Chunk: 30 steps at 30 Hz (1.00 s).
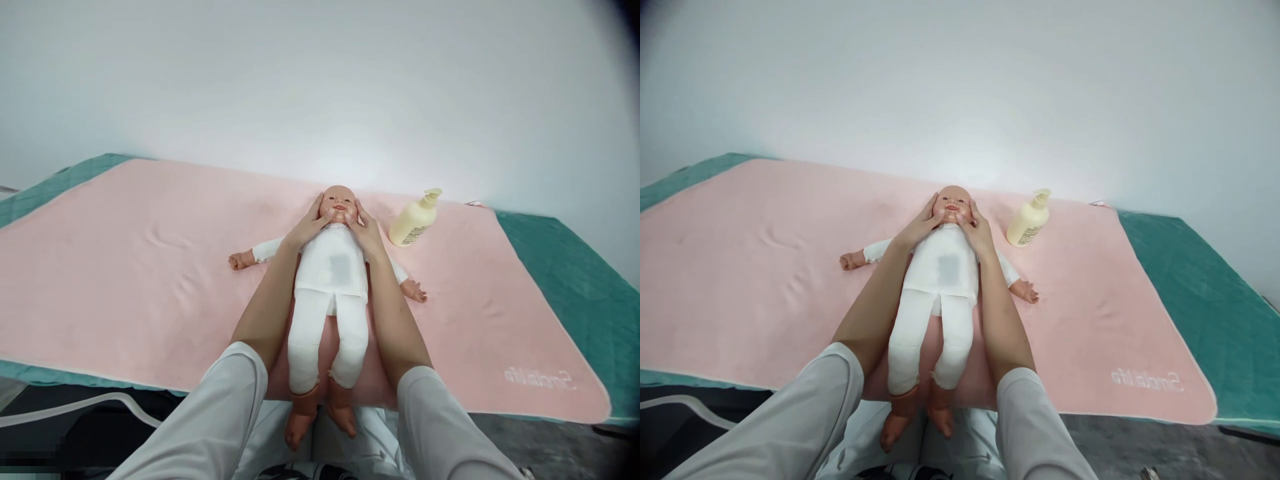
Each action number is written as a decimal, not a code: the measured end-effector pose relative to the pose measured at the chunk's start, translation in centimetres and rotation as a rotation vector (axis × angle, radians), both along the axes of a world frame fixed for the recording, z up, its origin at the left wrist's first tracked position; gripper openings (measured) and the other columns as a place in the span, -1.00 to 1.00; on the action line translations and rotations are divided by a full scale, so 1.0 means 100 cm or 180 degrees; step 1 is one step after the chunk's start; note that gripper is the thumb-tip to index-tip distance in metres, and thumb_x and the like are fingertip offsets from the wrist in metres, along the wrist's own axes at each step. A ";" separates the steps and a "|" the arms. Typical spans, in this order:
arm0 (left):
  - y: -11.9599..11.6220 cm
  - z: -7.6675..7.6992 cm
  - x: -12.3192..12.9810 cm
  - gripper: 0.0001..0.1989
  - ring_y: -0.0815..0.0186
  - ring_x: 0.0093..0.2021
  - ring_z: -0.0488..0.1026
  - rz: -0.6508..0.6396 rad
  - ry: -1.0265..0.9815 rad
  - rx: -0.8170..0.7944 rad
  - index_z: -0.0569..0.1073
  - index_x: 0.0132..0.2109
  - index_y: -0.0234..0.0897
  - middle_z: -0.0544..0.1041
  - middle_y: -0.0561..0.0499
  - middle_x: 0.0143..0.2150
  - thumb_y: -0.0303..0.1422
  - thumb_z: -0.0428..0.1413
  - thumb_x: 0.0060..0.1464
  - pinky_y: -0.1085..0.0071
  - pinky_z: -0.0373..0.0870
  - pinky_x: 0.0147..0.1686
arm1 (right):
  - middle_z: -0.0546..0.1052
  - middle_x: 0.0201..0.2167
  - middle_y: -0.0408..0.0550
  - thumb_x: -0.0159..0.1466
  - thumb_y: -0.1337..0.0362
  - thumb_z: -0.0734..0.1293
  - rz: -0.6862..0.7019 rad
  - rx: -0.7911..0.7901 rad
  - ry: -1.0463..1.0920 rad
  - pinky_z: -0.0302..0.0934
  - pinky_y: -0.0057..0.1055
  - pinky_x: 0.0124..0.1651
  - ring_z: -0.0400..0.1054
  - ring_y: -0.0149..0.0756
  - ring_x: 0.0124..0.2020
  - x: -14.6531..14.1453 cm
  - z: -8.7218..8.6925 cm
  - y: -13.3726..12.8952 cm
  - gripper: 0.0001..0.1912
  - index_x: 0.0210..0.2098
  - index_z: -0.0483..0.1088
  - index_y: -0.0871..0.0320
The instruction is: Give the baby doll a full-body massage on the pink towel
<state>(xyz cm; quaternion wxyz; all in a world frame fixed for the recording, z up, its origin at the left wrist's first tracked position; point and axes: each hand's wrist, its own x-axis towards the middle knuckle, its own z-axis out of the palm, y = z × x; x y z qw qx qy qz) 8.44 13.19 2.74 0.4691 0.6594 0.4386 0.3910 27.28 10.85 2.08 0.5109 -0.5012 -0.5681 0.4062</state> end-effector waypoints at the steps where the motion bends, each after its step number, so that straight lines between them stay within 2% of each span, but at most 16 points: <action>1: -0.001 0.001 0.001 -0.02 0.16 0.53 -0.14 -0.0001 0.0000 0.0015 -0.20 0.51 -0.15 -0.15 0.01 0.56 0.12 0.08 0.17 0.25 -0.13 0.47 | 0.24 0.40 0.03 0.12 -0.23 0.42 -0.0042 0.0003 0.0017 0.11 -0.12 0.43 0.20 -0.07 0.39 -0.002 -0.001 0.000 0.07 0.43 0.03 0.17; 4: -0.003 0.000 0.003 0.08 0.11 0.52 -0.09 -0.0062 -0.0082 0.0009 -0.25 0.51 -0.22 -0.14 -0.08 0.55 0.09 0.16 0.10 0.21 -0.06 0.46 | 0.28 0.38 0.07 0.05 -0.21 0.47 -0.0115 0.0007 0.0051 0.21 -0.12 0.37 0.30 -0.05 0.32 -0.006 -0.002 0.000 0.14 0.44 0.02 0.18; 7: 0.000 -0.005 0.003 0.15 0.06 0.52 -0.10 -0.0069 -0.0117 0.0062 -0.26 0.51 -0.26 -0.16 -0.13 0.55 0.05 0.23 0.04 0.18 -0.06 0.46 | 0.30 0.36 0.10 0.01 -0.20 0.49 -0.0209 0.0053 0.0054 0.24 -0.13 0.35 0.31 -0.04 0.31 -0.009 -0.004 0.000 0.18 0.43 0.04 0.20; 13: 0.009 -0.015 0.004 0.07 0.05 0.52 -0.10 -0.0037 -0.0152 0.0207 -0.21 0.51 -0.20 -0.13 -0.10 0.55 0.03 0.19 0.07 0.14 -0.08 0.46 | 0.27 0.38 0.14 0.01 -0.23 0.48 -0.0292 0.0123 0.0016 0.16 -0.15 0.40 0.24 -0.03 0.36 -0.012 -0.007 0.003 0.20 0.43 0.03 0.27; 17: 0.012 -0.019 0.004 0.07 0.07 0.53 -0.11 -0.0061 -0.0161 0.0244 -0.21 0.51 -0.22 -0.13 -0.12 0.55 0.06 0.18 0.08 0.16 -0.09 0.46 | 0.29 0.37 0.17 0.01 -0.26 0.46 -0.0261 0.0146 0.0002 0.18 -0.13 0.38 0.27 -0.01 0.34 -0.010 -0.008 0.004 0.21 0.43 0.03 0.29; 25: 0.005 -0.009 0.001 -0.07 0.18 0.53 -0.11 0.0009 -0.0092 0.0161 -0.14 0.51 -0.19 -0.13 -0.03 0.55 -0.01 0.11 0.17 0.26 -0.10 0.46 | 0.26 0.39 0.09 0.10 -0.23 0.41 -0.0136 0.0143 0.0008 0.07 -0.15 0.44 0.22 -0.08 0.38 -0.007 -0.001 -0.002 0.08 0.42 0.07 0.23; 30: 0.000 -0.002 -0.002 -0.12 0.18 0.53 -0.15 -0.0050 -0.0008 0.0064 -0.16 0.51 -0.09 -0.15 0.07 0.56 0.05 0.04 0.21 0.26 -0.12 0.47 | 0.23 0.40 0.02 0.15 -0.24 0.37 -0.0073 0.0152 -0.0031 -0.02 -0.14 0.48 0.12 -0.11 0.43 -0.003 0.000 -0.003 0.03 0.42 0.08 0.19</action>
